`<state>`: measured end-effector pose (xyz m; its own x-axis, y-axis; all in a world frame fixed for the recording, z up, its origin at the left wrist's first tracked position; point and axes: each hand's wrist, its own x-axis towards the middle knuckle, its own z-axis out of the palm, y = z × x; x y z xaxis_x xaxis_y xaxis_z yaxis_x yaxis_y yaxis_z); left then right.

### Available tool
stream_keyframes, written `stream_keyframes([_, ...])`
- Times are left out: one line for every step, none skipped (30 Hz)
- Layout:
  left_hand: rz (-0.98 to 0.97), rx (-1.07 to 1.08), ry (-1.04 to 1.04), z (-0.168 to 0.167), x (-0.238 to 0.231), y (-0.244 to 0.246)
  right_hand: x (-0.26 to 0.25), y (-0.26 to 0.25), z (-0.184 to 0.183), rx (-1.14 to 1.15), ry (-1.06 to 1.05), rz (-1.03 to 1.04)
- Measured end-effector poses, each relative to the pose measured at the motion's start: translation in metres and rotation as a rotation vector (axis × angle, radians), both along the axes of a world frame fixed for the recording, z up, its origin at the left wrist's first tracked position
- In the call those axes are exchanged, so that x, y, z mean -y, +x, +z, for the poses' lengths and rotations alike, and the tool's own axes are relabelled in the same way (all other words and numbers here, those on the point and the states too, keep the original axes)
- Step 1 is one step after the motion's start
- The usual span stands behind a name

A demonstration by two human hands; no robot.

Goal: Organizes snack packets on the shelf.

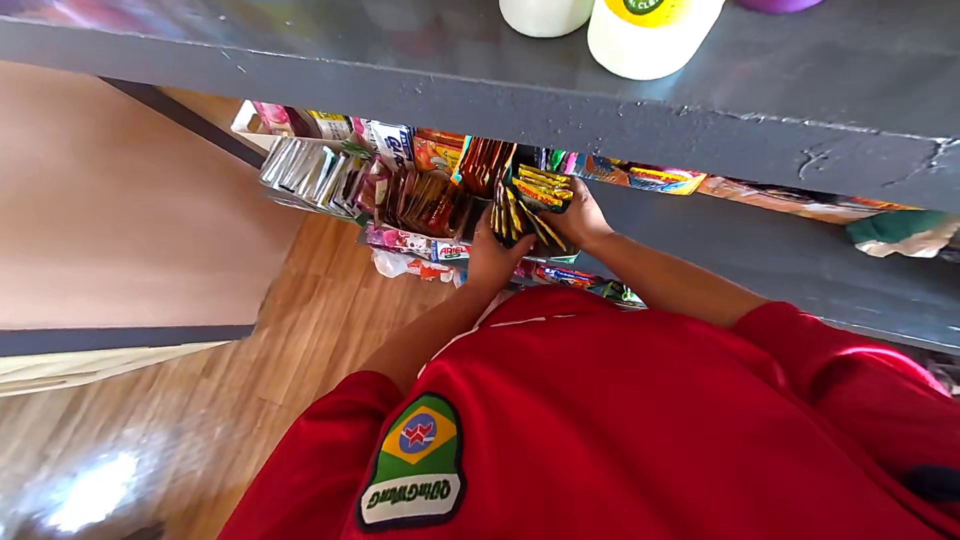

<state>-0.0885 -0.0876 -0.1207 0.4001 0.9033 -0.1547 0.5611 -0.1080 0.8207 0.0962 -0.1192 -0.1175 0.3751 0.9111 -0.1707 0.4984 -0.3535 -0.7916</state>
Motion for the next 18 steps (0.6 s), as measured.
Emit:
stream_keyframes([0.029, 0.064, -0.007, -0.004, -0.002, -0.002, 0.001, 0.0, 0.001, 0.002, -0.003, -0.009])
stream_keyframes([0.042, 0.105, -0.01, -0.006, -0.003, -0.005, 0.001, 0.0, 0.003, -0.008, -0.016, -0.018])
stream_keyframes([0.035, 0.12, -0.007, -0.006, -0.004, -0.008, 0.001, 0.0, 0.007, -0.017, -0.04, -0.022])
stream_keyframes([0.013, 0.112, 0.003, -0.006, -0.005, -0.012, 0.0, 0.0, 0.01, -0.025, -0.057, -0.03])
stream_keyframes([-0.014, 0.105, 0.015, -0.008, -0.006, -0.015, -0.001, 0.0, 0.013, -0.033, -0.073, -0.034])
stream_keyframes([-0.043, 0.099, 0.027, -0.01, -0.007, -0.017, -0.002, 0.0, 0.015, -0.043, -0.088, -0.035])
stream_keyframes([-0.067, 0.089, 0.033, -0.011, -0.007, -0.017, -0.003, 0.0, 0.016, -0.051, -0.1, -0.026])
stream_keyframes([-0.091, 0.07, 0.03, -0.012, -0.008, -0.017, -0.004, 0.0, 0.016, -0.054, -0.113, -0.009])
stream_keyframes([-0.111, 0.045, 0.018, -0.01, -0.009, -0.016, -0.005, -0.001, 0.015, -0.057, -0.134, 0.01])
stream_keyframes([-0.124, 0.015, 0.01, -0.007, -0.01, -0.014, -0.007, -0.002, 0.014, -0.059, -0.154, 0.03])
stream_keyframes([-0.134, -0.01, 0.009, -0.004, -0.011, -0.012, -0.009, -0.002, 0.015, -0.059, -0.171, 0.051])
stream_keyframes([-0.139, -0.023, 0.009, -0.002, -0.011, -0.011, -0.011, -0.002, 0.016, -0.06, -0.189, 0.067])
stream_keyframes([-0.139, -0.028, 0.017, -0.002, -0.011, -0.01, -0.014, 0.0, 0.016, -0.06, -0.201, 0.078])
stream_keyframes([-0.128, -0.027, 0.024, -0.002, -0.01, -0.009, -0.017, 0.002, 0.014, -0.064, -0.208, 0.087])
stream_keyframes([-0.105, -0.022, 0.026, 0.0, -0.007, -0.007, -0.019, 0.004, 0.011, -0.067, -0.205, 0.088])
stream_keyframes([-0.074, -0.008, 0.036, 0.002, -0.002, -0.005, -0.021, 0.005, 0.01, -0.077, -0.198, 0.08])
stream_keyframes([-0.044, 0.02, 0.06, 0.004, 0.004, -0.001, -0.021, 0.005, 0.008, -0.085, -0.189, 0.061])
stream_keyframes([-0.023, 0.05, 0.109, 0.005, 0.01, 0.002, -0.021, 0.003, 0.006, -0.082, -0.174, 0.038])
